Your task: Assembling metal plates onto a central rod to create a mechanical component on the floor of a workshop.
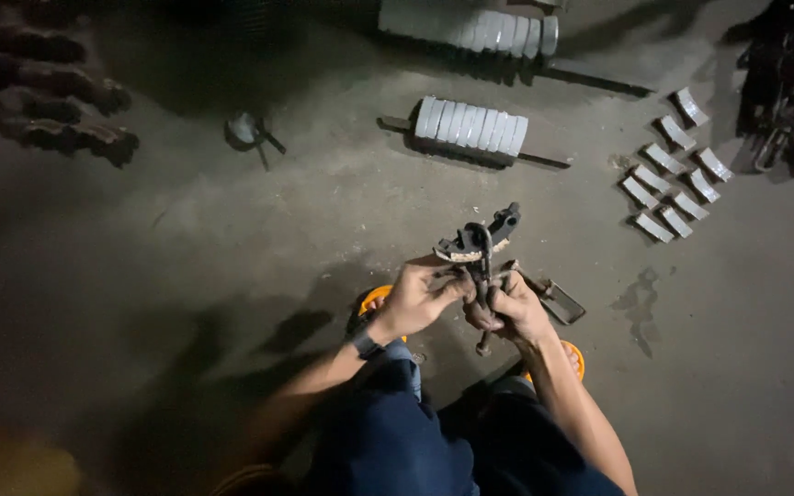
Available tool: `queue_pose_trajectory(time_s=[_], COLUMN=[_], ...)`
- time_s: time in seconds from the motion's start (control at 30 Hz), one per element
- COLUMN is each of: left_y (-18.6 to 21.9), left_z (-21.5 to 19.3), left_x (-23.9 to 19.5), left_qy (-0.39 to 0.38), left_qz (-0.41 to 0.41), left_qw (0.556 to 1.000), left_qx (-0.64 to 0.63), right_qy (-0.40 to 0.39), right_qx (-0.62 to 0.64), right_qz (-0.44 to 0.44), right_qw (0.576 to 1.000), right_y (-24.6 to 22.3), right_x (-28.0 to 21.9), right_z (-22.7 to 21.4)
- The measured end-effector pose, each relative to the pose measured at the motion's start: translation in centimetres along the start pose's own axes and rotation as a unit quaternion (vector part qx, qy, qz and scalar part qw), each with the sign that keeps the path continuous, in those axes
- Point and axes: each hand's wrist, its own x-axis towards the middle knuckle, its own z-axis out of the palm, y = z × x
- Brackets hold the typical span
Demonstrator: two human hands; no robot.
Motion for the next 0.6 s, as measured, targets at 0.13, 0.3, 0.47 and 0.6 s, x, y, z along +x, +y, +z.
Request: queue_pose_trajectory(time_s=[0.13,0.3,0.47,0.6], left_y=[1.0,-0.6,-3.5,2.6], left_z=[0.2,-2.0,-11.5,-23.2], left_x=[-0.1,-0.6,0.6,4.6], left_qy=[-0.005,0.057,0.256,0.279], left_qz=[0.004,-0.01,-0.003,0.085], left_qw=[0.999,0.998,0.953,0.85], left_qx=[-0.053,-0.038,0.162,0.439], right_qy=[-0.004,0.082,0.124,0.051], right_qx=[-0.012,-0.295,-0.718,-0.825], right_qz=[0.009,0.046,0.012,0.053], right_qw=[1.0,0.951,0.685,0.56], right_y=[-1.0,-0.7,2.7,5.8], right_x=[0.5,1.8,3.4,2.0], right_z=[2.3,3.8,2.8,-1.5])
